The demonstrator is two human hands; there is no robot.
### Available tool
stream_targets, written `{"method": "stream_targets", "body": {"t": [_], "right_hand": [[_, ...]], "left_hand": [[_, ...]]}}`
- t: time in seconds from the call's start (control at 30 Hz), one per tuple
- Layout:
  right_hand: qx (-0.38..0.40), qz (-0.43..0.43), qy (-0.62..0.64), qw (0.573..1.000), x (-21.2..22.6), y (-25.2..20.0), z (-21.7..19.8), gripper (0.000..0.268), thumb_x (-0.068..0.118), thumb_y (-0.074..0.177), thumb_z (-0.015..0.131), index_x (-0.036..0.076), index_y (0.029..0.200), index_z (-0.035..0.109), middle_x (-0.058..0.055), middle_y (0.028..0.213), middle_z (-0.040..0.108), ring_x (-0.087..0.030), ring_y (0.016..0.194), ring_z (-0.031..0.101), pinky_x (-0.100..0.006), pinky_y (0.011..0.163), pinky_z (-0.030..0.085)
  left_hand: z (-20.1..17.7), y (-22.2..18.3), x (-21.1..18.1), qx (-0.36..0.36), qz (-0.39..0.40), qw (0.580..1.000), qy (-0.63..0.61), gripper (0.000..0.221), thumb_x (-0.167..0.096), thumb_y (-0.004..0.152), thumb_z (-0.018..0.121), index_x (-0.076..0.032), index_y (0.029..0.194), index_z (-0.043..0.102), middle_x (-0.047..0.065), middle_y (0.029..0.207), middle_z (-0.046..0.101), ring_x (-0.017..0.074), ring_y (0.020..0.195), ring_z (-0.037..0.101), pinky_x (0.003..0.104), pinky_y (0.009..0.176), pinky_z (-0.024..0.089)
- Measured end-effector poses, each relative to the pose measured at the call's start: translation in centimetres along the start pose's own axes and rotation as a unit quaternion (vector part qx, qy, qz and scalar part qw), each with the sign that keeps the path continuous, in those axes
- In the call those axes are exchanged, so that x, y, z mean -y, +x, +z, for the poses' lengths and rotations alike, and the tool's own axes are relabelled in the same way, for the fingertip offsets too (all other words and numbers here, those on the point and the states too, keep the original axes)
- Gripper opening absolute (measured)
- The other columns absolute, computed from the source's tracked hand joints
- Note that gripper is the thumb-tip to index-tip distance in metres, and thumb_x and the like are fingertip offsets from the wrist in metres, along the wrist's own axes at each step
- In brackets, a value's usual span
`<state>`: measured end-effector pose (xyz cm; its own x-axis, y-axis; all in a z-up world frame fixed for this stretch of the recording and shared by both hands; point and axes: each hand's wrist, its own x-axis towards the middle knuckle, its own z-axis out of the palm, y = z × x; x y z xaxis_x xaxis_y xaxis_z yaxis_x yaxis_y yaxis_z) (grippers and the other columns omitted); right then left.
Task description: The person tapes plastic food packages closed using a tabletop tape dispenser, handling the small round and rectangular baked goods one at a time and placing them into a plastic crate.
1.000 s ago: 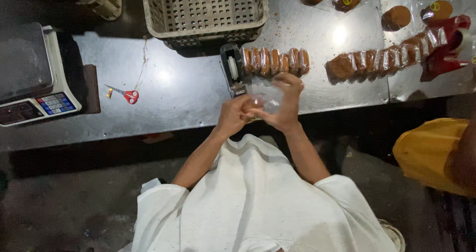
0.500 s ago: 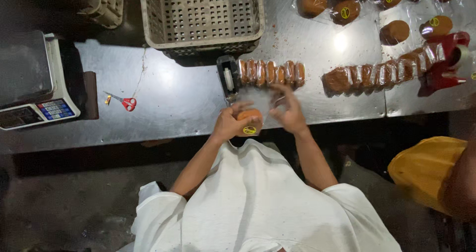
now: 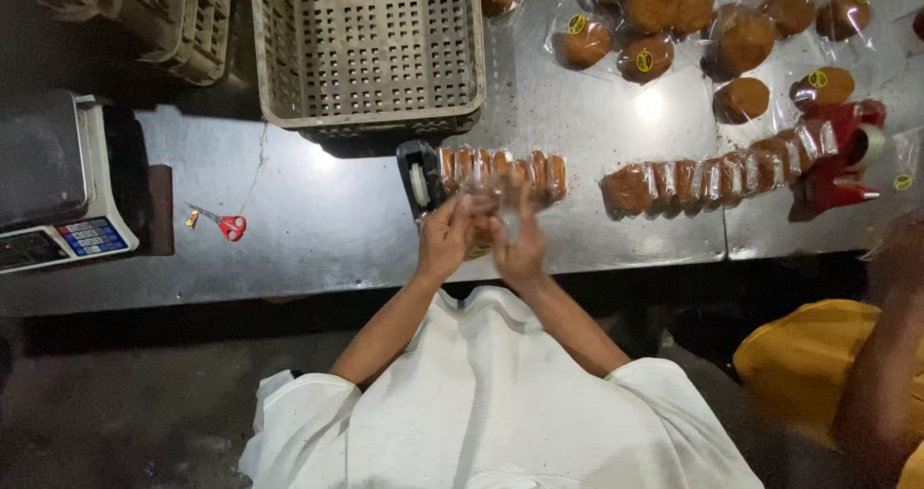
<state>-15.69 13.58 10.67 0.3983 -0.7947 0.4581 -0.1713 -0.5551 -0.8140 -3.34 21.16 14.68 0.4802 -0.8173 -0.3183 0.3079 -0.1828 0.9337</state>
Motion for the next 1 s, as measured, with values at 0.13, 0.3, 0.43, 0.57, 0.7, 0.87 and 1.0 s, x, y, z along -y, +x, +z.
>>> {"method": "stream_targets", "body": {"t": [0.13,0.3,0.43,0.57,0.7,0.87,1.0], "right_hand": [[0.127,0.147,0.232,0.953,-2.2,-0.9,0.4,0.033,0.021,0.107,0.069,-0.003,0.130,0.071,-0.014,0.116,0.076,-0.020,0.103,0.070,-0.029,0.094,0.057],[0.142,0.280,0.399,0.861,0.9,1.4,-0.6,0.031,0.022,0.101,0.068,-0.001,0.122,0.071,-0.008,0.134,0.064,-0.017,0.112,0.068,-0.030,0.093,0.058],[0.220,0.149,0.503,0.822,3.2,2.7,-2.7,0.024,0.020,0.100,0.064,-0.002,0.109,0.072,-0.006,0.151,0.050,-0.018,0.118,0.067,-0.032,0.089,0.059],[0.168,0.134,0.330,0.919,2.7,1.4,-0.9,0.018,0.008,0.100,0.073,-0.004,0.113,0.071,-0.015,0.115,0.069,-0.015,0.104,0.067,-0.032,0.088,0.056],[0.136,0.081,0.066,0.985,4.9,-0.1,-0.7,0.011,0.005,0.091,0.075,0.000,0.101,0.074,-0.010,0.092,0.073,-0.019,0.085,0.069,-0.031,0.074,0.055],[0.236,-0.061,0.073,0.967,6.4,-0.9,-1.6,0.011,0.004,0.087,0.077,0.000,0.098,0.076,-0.012,0.086,0.068,-0.028,0.080,0.067,-0.035,0.073,0.053],[0.158,0.008,-0.053,0.986,3.4,-5.9,1.4,0.014,0.012,0.095,0.077,0.001,0.089,0.071,-0.012,0.082,0.068,-0.027,0.073,0.065,-0.035,0.070,0.051]], "left_hand": [[0.4,0.3,-0.7,0.000,0.231,0.973,0.029,0.032,-0.025,0.111,0.056,-0.004,0.131,0.069,0.012,0.118,0.076,0.0192,0.106,0.071,0.033,0.096,0.059],[0.1,0.6,-0.4,-0.124,0.541,0.787,0.269,0.046,-0.034,0.101,0.069,0.001,0.131,0.061,0.016,0.136,0.064,0.0240,0.109,0.070,0.034,0.095,0.057],[-3.0,-1.6,0.5,0.086,0.307,0.907,0.275,0.040,-0.033,0.085,0.080,-0.005,0.113,0.073,0.017,0.137,0.066,0.0178,0.088,0.073,0.032,0.080,0.060],[-5.3,-1.4,0.7,0.090,0.173,0.950,0.244,0.024,-0.024,0.088,0.078,-0.005,0.103,0.077,0.009,0.099,0.078,0.0173,0.087,0.072,0.032,0.081,0.056],[-5.9,-2.8,2.1,0.054,0.227,0.953,0.192,0.016,-0.018,0.100,0.072,-0.004,0.096,0.077,0.005,0.102,0.076,0.0142,0.098,0.069,0.030,0.091,0.053],[-8.3,-4.0,3.5,0.096,0.155,0.982,0.051,0.019,-0.020,0.095,0.073,-0.002,0.101,0.070,0.001,0.106,0.061,0.0131,0.101,0.062,0.030,0.087,0.051],[-9.1,-3.4,5.5,0.076,0.037,0.993,0.079,0.016,-0.017,0.096,0.071,-0.002,0.090,0.072,0.001,0.095,0.063,0.0145,0.092,0.062,0.031,0.081,0.051]]}}
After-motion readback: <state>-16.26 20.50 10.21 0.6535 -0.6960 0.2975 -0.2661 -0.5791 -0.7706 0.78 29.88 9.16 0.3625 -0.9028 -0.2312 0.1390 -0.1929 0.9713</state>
